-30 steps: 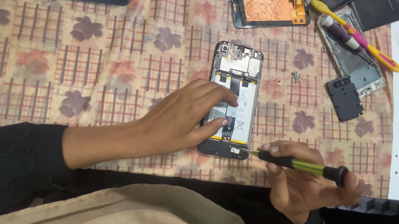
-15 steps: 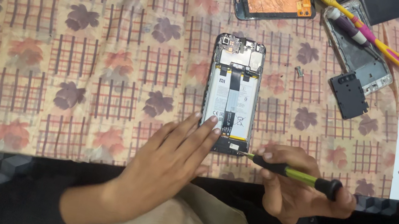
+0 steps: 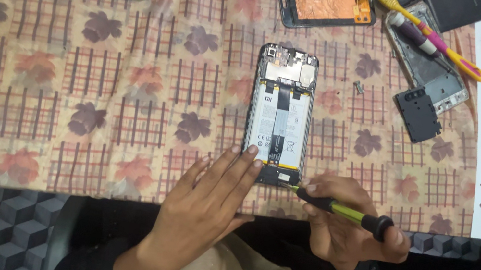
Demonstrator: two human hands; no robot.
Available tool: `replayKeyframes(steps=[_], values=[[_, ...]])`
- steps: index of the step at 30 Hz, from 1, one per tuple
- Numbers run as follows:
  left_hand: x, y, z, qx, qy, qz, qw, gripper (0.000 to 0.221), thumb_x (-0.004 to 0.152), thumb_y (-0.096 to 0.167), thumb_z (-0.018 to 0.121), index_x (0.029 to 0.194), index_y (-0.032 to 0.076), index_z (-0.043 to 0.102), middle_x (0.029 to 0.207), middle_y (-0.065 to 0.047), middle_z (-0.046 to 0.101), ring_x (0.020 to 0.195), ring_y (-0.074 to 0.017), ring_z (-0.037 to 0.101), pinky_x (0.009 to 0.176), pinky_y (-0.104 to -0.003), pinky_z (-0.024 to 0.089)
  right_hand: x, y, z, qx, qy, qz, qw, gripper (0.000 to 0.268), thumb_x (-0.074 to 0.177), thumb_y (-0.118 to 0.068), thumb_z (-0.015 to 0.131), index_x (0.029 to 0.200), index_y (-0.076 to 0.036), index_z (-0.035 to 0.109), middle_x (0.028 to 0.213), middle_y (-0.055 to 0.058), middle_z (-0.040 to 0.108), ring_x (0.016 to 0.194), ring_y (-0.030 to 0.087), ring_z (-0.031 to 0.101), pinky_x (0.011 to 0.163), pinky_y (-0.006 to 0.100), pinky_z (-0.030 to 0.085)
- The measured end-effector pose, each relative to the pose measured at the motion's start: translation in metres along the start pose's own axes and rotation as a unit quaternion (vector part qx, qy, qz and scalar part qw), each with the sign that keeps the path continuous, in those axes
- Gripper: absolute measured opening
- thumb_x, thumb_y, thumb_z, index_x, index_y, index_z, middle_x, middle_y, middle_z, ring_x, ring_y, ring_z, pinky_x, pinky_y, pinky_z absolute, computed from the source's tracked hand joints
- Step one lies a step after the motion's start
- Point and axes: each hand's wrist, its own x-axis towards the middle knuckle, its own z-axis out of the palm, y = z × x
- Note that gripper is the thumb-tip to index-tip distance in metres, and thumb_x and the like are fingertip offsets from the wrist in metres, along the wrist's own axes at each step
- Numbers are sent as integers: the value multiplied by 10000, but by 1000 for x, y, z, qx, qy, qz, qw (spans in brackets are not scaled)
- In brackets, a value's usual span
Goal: The person assembles a smartphone by placing the battery into the chassis, connecting the motherboard, and securing components with screws. The person uses a screwdriver and a toothbrush to clean and tighten parts during the process.
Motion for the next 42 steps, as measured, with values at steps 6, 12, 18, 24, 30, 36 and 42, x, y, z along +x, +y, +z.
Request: replayKeyframes(steps=[6, 12, 18, 24, 30, 36, 42], values=[[1, 2, 1, -2, 13, -9, 1000, 870, 737, 571, 745, 1452, 112, 556, 1510, -41, 542, 1363, -202, 520, 1123, -398, 362, 23, -5, -7, -12, -142, 30, 989, 958, 872, 104, 665, 1523, -386, 161, 1029, 236, 686, 859, 319, 786, 764, 467, 709], [-2, 4, 6, -13, 22, -17, 1000, 880, 730, 578, 762, 1455, 121, 563, 1504, -32, 555, 1349, -198, 532, 1103, -394, 377, 27, -2, -6, 1, -110, 77, 991, 764, 934, 87, 645, 1457, -305, 249, 993, 237, 664, 880, 319, 773, 772, 433, 719], [-1, 4, 4, -18, 24, -21, 999, 872, 725, 579, 764, 1440, 116, 576, 1488, -38, 560, 1343, -204, 537, 1098, -403, 398, 32, -8, 1, -73, -54, 49, 995, 728, 907, -36, 742, 1408, -270, 267, 945, 163, 659, 805, 176, 741, 626, 261, 637], [0, 3, 1, -18, 24, -14, 999, 861, 734, 565, 762, 1440, 110, 574, 1500, -51, 557, 1352, -210, 532, 1068, -401, 412, 35, -17, -3, -62, -79, 98, 990, 697, 930, -11, 773, 1386, -241, 299, 1043, 190, 611, 930, 258, 716, 688, 324, 671], [1, 3, 0, -21, 29, -19, 999, 851, 747, 552, 765, 1450, 113, 572, 1500, -46, 557, 1352, -207, 528, 1074, -398, 419, 31, -23, -4, -131, -79, 98, 983, 763, 909, -90, 770, 1436, -263, 246, 1093, 244, 652, 960, 307, 737, 784, 370, 685], [3, 3, 0, -16, 31, -16, 999, 834, 743, 540, 765, 1440, 121, 579, 1496, -42, 563, 1349, -205, 537, 1054, -399, 432, 32, -16, -5, -131, -85, 37, 987, 886, 765, -23, 898, 1403, -203, 310, 949, 195, 714, 823, 259, 783, 708, 374, 693], [4, 3, 0, -18, 36, -16, 999, 831, 746, 547, 775, 1435, 122, 586, 1502, -38, 562, 1347, -202, 541, 1026, -405, 445, 44, -31, 5, -117, -166, 107, 973, 716, 919, 99, 657, 1421, -204, 244, 1106, 281, 662, 1019, 385, 728, 851, 457, 652]])
